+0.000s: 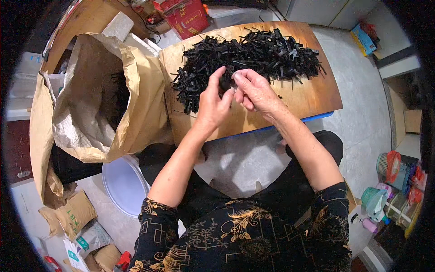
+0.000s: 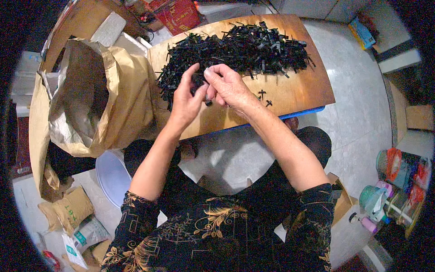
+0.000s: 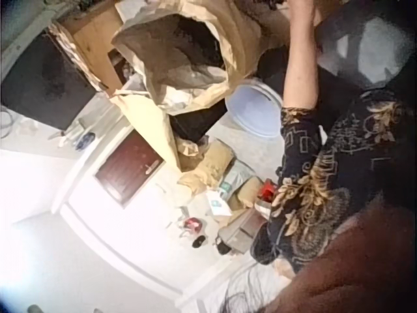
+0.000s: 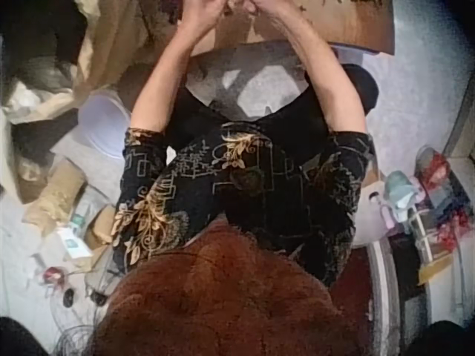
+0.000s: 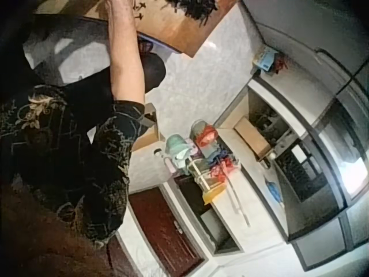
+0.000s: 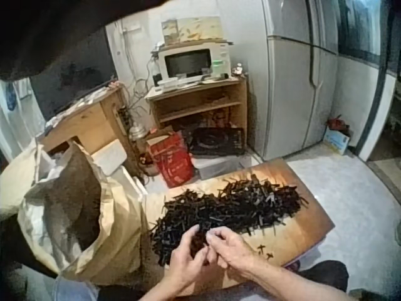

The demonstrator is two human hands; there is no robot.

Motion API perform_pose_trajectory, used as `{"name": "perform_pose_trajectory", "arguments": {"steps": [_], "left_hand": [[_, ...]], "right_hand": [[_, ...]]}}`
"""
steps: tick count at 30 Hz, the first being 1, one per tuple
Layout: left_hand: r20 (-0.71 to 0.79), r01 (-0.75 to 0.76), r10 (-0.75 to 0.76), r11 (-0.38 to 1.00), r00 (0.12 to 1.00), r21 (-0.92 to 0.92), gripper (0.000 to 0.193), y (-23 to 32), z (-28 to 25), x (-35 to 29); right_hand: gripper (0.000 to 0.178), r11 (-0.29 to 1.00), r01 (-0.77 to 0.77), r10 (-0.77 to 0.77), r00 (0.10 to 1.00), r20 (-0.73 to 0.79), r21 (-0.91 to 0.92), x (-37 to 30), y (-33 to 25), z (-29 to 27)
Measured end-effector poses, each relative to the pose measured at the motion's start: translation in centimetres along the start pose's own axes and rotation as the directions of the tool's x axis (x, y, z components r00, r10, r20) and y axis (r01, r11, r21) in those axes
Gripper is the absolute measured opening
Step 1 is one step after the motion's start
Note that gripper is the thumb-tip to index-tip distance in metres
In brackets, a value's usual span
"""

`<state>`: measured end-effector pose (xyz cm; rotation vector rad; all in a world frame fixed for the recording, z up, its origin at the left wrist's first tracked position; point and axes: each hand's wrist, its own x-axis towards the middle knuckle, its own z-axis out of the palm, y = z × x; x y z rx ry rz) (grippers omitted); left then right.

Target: Inspecting and sorting small black plastic components at a work table.

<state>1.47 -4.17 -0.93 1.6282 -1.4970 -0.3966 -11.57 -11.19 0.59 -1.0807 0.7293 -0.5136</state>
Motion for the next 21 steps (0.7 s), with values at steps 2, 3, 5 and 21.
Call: {"name": "perform_pose_trajectory", "arguments": {"steps": [2, 3, 5, 21], "left_hand": [[0.203, 0.424, -0.375, 0.841, 0.905, -0.335, 0.050, 0.5, -0.7, 0.6], [0.233, 0.430, -0.362, 0.778, 0.903, -0.458, 0.051, 0.3, -0.7, 0.7], [0.268, 0.456, -0.368, 0.722, 0.890, -0.521, 0.050, 0.5, -1.3, 0.5], [0.389, 0.530, -0.363, 0.639, 0.847, -0.558, 0.030, 0.0, -1.5, 0.6]], "right_hand": [[0.027, 1.000, 0.019, -0.019, 1.000, -0.013, -0.013, 0.0, 0.2, -0.5], [0.028, 0.997, 0.025, -0.025, 1.000, 0.000, -0.080, 0.1, 0.4, -0.8], [0.028, 0.989, 0.031, -0.028, 0.999, 0.021, -0.143, 0.2, 0.8, -0.9], [0.022, 0.914, 0.125, -0.087, 0.990, 0.114, -0.386, 0.2, 1.2, -0.2]]}}
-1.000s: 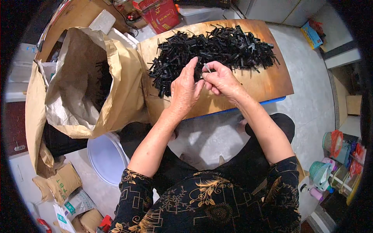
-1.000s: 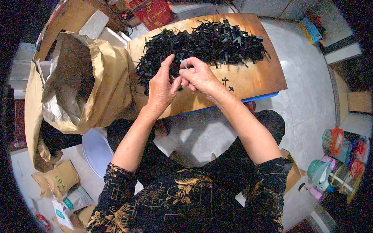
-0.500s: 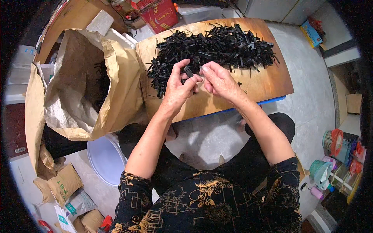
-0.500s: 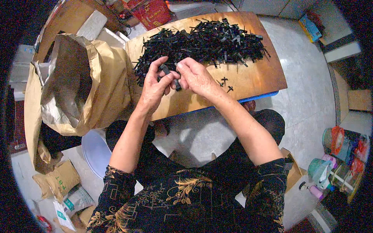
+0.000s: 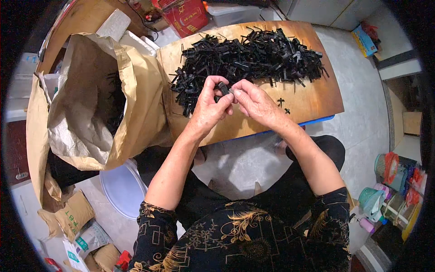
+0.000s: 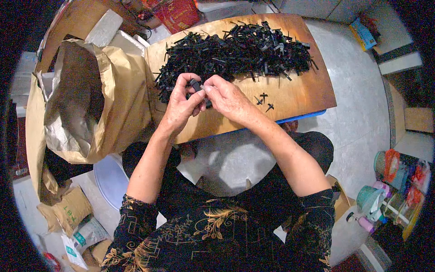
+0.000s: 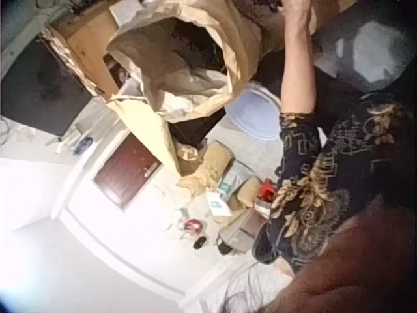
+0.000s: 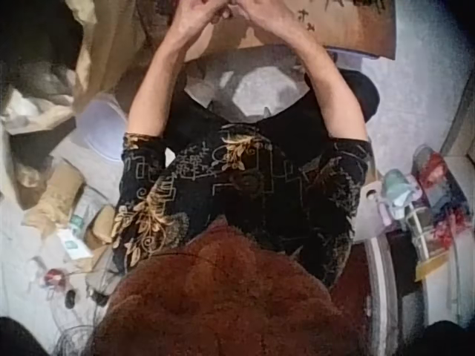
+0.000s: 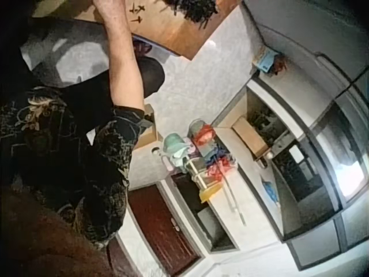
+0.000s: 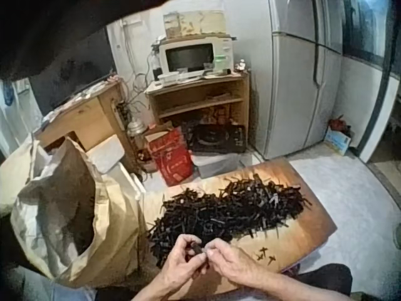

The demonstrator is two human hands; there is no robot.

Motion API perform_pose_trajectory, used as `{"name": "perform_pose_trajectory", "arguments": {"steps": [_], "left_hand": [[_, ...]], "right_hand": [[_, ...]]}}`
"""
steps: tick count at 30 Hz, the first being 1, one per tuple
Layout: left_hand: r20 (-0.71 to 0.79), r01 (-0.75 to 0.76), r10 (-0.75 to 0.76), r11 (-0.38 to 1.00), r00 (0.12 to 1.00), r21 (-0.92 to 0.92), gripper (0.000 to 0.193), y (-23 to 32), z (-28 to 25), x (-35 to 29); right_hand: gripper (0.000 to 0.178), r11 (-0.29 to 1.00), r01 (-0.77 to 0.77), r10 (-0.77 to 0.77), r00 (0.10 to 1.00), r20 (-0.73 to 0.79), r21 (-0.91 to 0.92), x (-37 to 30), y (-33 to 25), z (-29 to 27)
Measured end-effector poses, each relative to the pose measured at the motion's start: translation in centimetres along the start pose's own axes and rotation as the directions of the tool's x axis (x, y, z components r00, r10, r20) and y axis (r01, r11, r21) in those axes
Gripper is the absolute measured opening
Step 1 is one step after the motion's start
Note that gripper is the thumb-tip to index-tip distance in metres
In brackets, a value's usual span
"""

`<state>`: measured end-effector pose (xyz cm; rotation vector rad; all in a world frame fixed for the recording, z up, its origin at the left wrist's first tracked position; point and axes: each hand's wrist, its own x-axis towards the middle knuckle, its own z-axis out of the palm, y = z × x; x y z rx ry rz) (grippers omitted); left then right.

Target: Inspecting and sorting small black plastic components at a work table.

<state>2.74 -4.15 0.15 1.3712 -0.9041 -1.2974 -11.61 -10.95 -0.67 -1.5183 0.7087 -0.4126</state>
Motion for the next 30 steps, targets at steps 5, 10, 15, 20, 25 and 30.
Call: {"name": "perform_pose_trajectory", "arguments": {"steps": [5, 10, 15, 20, 25, 30], "left_hand": [[0.028, -0.014, 0.011, 0.994, 1.000, 0.105, 0.028, -0.3, 0.2, 0.3], [0.051, -0.014, 0.006, 0.989, 0.999, 0.147, 0.027, -0.3, 0.1, 0.4], [0.041, -0.061, 0.053, 0.968, 0.998, 0.242, 0.024, -0.8, 0.1, 0.6], [-0.005, -0.111, 0.120, 0.931, 0.993, 0.346, 0.026, -1.8, 0.0, 0.7], [-0.073, -0.150, 0.198, 0.895, 0.977, 0.420, 0.027, -2.3, -0.2, 0.7], [-0.127, -0.161, 0.249, 0.864, 0.960, 0.478, 0.026, -1.4, 0.0, 0.4]], "right_hand": [[0.022, 0.999, 0.024, -0.024, 1.000, -0.008, -0.037, 0.1, 1.0, -0.2], [0.023, 0.992, -0.095, 0.095, 0.996, -0.004, -0.087, 0.0, 0.0, -0.4], [0.020, 0.990, 0.014, -0.024, 0.997, -0.067, -0.141, 0.1, 0.9, 0.3], [0.017, 0.967, 0.144, -0.169, 0.980, -0.104, -0.208, 0.6, 2.4, 1.0], [0.014, 0.945, 0.216, -0.259, 0.953, -0.157, -0.244, 1.4, 2.8, 2.0], [0.015, 0.973, 0.174, -0.197, 0.969, -0.150, -0.150, 1.4, 1.9, 2.1]]}}
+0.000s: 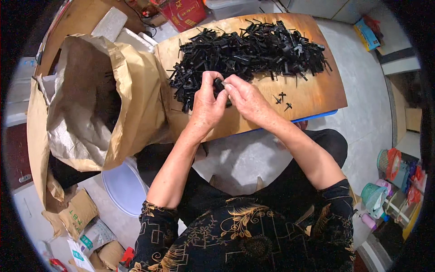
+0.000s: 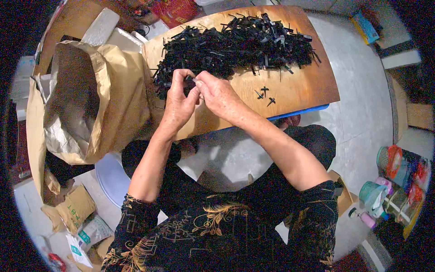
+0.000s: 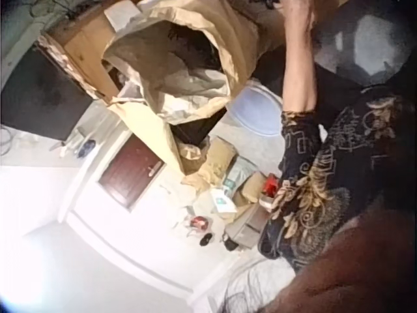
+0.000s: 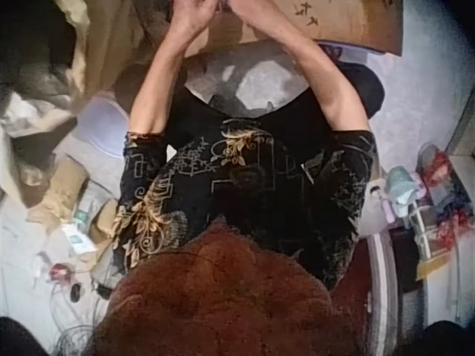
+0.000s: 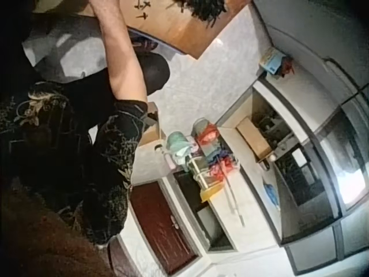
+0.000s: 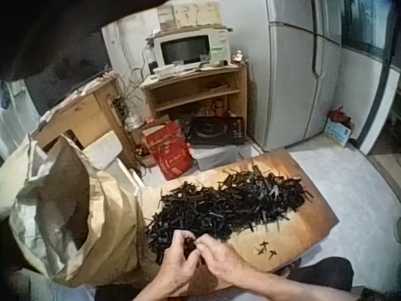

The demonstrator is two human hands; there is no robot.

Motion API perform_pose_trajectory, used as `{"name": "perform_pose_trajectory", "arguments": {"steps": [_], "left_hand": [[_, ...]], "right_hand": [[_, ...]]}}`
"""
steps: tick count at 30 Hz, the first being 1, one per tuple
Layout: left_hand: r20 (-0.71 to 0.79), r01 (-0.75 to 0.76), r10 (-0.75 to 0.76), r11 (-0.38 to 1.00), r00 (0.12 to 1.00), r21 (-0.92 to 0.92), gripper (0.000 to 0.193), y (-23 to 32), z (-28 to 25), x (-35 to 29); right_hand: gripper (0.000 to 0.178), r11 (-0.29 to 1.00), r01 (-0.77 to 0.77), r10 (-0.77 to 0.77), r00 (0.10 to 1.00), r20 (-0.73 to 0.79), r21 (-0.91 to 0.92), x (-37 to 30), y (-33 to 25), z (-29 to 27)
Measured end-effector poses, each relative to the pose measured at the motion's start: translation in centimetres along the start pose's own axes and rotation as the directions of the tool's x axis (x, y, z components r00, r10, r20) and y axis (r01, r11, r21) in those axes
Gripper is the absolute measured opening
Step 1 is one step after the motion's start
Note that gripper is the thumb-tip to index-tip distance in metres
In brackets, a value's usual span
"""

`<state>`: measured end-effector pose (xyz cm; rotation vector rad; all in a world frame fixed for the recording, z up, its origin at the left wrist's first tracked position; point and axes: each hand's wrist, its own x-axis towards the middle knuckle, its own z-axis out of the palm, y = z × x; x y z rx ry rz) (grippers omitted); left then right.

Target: Inspecting and sorting small black plastic components at a work table.

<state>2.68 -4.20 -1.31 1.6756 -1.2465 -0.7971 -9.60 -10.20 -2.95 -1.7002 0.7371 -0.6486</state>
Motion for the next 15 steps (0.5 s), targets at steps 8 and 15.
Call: {"name": "perform_pose_trajectory", "arguments": {"steps": [8, 15], "left_hand": [[0.179, 0.223, -0.134, 0.539, 0.975, -0.812, 0.014, 2.4, -1.0, 0.0], [0.218, 0.298, -0.213, 0.493, 0.952, -0.818, 0.041, 2.2, -1.7, -0.7]], "right_hand": [[0.029, 0.819, -0.311, 0.280, 0.950, 0.138, 0.482, -0.7, -1.0, -1.7], [0.022, 0.856, -0.189, 0.116, 0.977, 0.176, 0.481, -1.0, -1.7, -3.0]]}}
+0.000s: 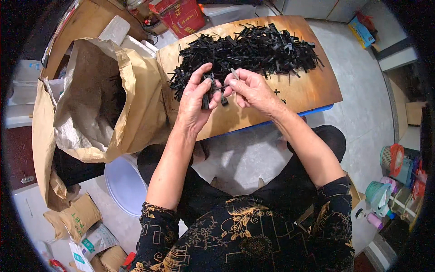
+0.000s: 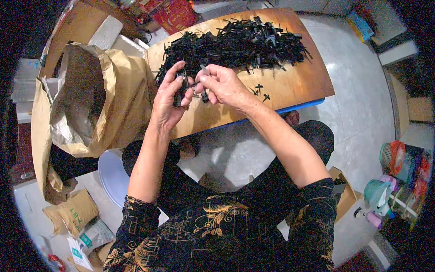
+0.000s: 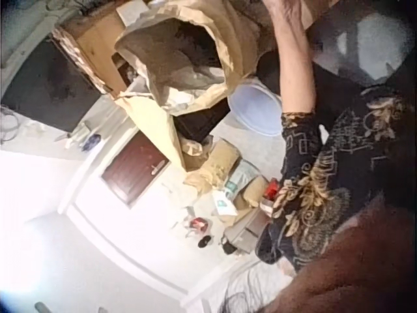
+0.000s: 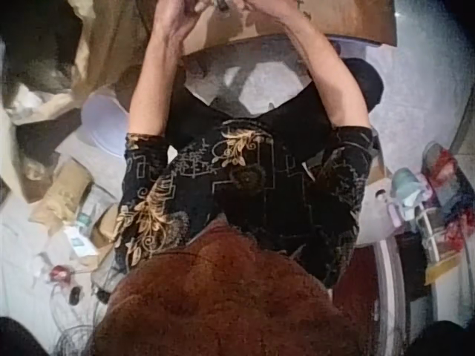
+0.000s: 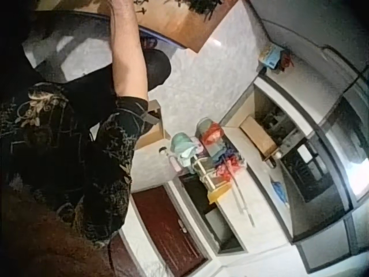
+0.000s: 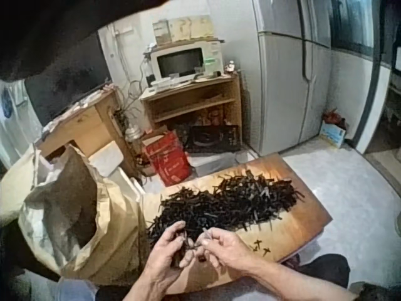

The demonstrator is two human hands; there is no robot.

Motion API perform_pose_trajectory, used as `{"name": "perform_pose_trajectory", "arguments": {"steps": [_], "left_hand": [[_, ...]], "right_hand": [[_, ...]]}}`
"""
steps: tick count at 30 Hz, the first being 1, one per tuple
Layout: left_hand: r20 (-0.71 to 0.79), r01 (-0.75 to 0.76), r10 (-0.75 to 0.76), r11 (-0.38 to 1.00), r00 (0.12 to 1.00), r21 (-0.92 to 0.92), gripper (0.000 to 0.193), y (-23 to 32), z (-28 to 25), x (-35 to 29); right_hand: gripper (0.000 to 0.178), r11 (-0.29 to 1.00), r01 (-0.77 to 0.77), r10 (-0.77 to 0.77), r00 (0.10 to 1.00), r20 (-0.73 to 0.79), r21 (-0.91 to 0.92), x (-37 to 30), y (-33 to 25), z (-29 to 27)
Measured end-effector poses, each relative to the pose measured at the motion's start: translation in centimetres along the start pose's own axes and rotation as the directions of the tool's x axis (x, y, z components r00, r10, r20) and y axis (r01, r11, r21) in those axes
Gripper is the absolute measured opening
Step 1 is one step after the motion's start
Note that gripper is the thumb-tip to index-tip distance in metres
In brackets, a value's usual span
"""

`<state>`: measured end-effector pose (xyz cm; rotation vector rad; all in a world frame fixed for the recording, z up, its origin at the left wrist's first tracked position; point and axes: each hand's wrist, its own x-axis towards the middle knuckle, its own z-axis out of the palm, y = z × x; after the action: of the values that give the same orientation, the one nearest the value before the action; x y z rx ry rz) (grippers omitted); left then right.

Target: Inspecting and sorting small black plastic components at a work table.

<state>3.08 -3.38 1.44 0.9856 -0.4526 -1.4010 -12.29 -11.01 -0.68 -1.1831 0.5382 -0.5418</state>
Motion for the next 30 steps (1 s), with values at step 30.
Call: {"name": "perform_pose_trajectory", "arguments": {"steps": [30], "left_hand": [[0.066, -0.119, 0.100, 0.809, 0.993, 0.576, 0.039, -1.1, 0.2, -0.9]], "right_hand": [[0.041, 0.959, -0.240, 0.248, 0.968, -0.040, 0.154, -0.8, -0.5, 1.3]]}}
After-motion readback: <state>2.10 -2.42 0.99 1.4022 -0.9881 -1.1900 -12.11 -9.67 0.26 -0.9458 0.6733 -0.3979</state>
